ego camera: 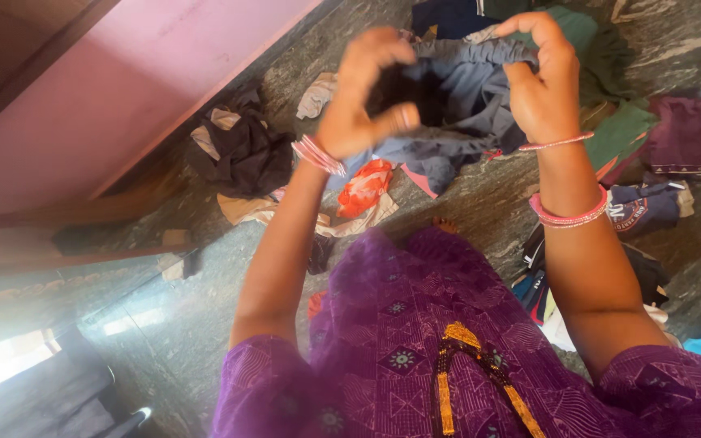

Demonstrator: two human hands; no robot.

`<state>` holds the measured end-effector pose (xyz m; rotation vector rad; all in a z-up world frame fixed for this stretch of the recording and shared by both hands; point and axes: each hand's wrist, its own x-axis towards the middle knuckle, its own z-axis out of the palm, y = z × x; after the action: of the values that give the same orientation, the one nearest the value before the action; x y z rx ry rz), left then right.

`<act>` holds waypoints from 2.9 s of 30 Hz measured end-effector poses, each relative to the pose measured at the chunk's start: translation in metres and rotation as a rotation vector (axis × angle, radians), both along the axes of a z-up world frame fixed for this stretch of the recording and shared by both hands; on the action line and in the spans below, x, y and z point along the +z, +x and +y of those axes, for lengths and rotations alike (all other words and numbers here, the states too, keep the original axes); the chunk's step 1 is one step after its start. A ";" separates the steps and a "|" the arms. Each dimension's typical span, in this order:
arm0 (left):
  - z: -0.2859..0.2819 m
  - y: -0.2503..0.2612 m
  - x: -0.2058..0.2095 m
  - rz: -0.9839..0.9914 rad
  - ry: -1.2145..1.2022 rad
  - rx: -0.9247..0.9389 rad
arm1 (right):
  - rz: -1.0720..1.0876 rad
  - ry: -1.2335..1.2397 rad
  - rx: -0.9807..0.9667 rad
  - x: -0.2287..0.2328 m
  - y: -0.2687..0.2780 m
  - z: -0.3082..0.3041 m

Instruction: The person folds various garments on the floor, including shirts, pants, and small items. They pick up each item, unfold it, and fold it into a compact shape before placing it in a growing pile.

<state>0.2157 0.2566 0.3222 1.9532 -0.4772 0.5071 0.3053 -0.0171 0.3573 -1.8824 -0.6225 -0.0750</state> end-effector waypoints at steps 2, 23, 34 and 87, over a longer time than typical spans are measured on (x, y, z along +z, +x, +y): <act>-0.012 -0.011 -0.002 -0.092 0.274 -0.068 | 0.117 0.092 0.034 0.005 0.000 0.003; 0.062 -0.012 0.015 0.253 -0.478 0.024 | -0.358 -0.612 0.458 0.043 -0.010 -0.039; 0.078 -0.029 0.015 0.411 -0.271 -0.024 | -0.094 -0.142 0.557 0.014 0.012 -0.055; -0.062 -0.116 -0.107 0.168 0.009 0.649 | -0.710 -0.583 0.361 0.080 -0.027 0.042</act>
<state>0.0998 0.1941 0.2150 2.1197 0.2796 0.7328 0.2779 0.0251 0.4375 -2.2554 -1.5981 -0.3693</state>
